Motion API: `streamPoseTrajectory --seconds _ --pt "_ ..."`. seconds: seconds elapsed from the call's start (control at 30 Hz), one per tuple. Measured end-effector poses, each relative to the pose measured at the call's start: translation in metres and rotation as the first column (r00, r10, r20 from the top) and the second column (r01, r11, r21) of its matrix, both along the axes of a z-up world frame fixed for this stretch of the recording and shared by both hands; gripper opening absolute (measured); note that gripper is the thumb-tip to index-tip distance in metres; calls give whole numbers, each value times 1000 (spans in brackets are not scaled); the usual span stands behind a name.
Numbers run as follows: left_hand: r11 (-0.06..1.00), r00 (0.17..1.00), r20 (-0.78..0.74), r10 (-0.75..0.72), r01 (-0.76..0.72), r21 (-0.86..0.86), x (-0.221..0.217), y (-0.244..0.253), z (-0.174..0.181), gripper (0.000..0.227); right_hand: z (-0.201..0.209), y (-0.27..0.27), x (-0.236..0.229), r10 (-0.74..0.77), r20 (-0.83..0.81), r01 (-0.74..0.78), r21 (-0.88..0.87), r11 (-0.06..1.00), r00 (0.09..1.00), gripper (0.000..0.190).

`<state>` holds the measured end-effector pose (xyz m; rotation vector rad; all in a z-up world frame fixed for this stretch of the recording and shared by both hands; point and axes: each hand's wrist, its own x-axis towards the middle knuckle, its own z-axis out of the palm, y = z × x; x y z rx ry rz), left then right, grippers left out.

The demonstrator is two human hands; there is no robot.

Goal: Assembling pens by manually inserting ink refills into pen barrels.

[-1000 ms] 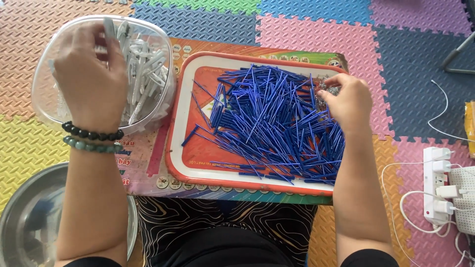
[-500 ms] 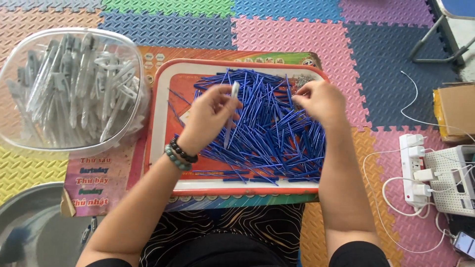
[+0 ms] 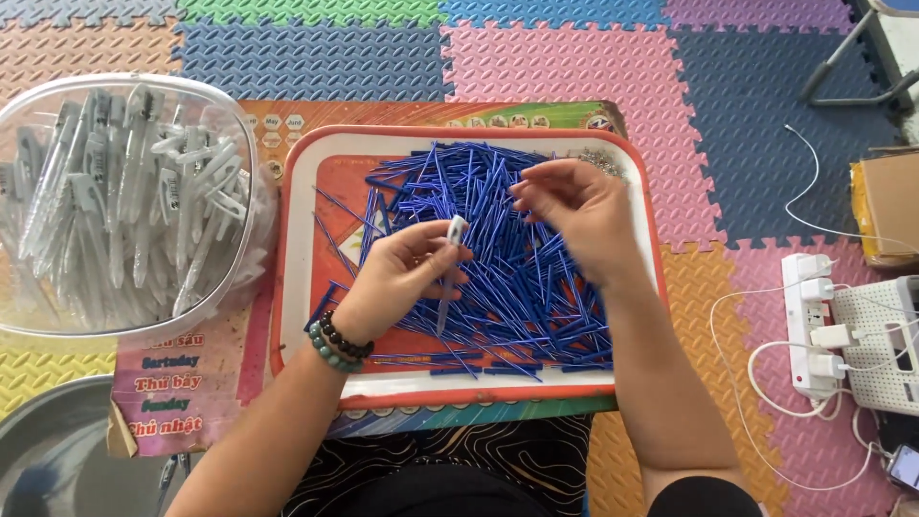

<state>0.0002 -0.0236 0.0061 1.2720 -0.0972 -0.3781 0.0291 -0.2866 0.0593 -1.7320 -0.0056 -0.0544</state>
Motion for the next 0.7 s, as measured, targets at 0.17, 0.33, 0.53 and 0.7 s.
streamPoseTrajectory --seconds 0.17,0.33,0.53,0.7 --pt "998 994 89 -66 63 30 -4 0 -2 39 -11 31 -6 97 99 -110 127 986 990 20" --pt "995 989 118 -92 87 46 -6 4 -4 39 -6 37 -12 167 101 -178 108 978 981 19" --pt "996 987 136 -84 80 34 -5 7 -4 39 -10 38 -13 225 105 -234 78 969 969 15" --pt "998 986 160 -55 52 23 -4 9 -4 39 -5 33 -8 254 146 -260 24 965 956 9"
